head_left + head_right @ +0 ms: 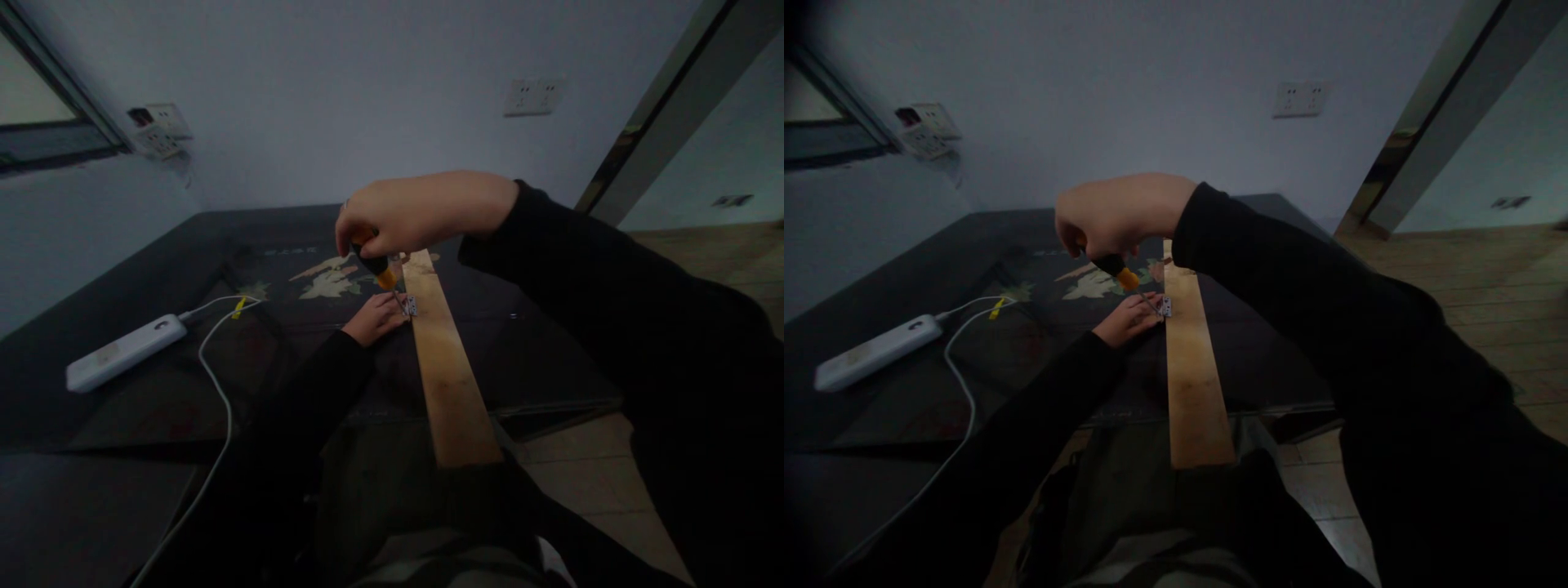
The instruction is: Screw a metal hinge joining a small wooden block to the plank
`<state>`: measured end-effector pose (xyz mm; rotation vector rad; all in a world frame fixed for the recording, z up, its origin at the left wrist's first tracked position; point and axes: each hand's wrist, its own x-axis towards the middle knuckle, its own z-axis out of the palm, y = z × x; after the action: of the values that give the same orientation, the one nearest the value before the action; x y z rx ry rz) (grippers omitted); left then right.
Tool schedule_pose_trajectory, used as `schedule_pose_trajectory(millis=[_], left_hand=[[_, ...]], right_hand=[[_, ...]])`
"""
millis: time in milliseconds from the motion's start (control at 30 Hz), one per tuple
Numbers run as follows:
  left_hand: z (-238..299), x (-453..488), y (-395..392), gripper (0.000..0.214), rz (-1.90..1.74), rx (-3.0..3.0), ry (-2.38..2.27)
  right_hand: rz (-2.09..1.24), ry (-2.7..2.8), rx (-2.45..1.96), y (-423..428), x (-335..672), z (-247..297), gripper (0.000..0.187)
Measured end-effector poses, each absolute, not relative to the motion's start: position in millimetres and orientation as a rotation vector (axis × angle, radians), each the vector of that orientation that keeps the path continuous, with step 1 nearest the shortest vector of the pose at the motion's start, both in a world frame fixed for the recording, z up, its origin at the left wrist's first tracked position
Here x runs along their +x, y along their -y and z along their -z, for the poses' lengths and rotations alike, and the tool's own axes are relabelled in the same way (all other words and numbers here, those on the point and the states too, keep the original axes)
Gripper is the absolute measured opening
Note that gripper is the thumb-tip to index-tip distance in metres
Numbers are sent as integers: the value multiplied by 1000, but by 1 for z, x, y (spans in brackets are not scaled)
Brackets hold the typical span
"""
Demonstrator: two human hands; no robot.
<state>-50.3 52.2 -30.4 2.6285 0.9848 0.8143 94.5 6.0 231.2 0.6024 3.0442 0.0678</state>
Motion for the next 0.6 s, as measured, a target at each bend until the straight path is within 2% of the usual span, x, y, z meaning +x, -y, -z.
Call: schedule_pose_trajectory(millis=[200, 333, 600], left_hand=[[25, -49, -50, 31, -832, 2648, -958], [24, -48, -49, 31, -830, 2652, -971], [23, -48, -48, 30, -815, 2658, -992]], right_hand=[[-353, -3203, 747, 2, 88, -215, 22], [-492, -3166, 858, 3, 87, -209, 30], [-276, -3024, 481, -2, 90, -221, 28]])
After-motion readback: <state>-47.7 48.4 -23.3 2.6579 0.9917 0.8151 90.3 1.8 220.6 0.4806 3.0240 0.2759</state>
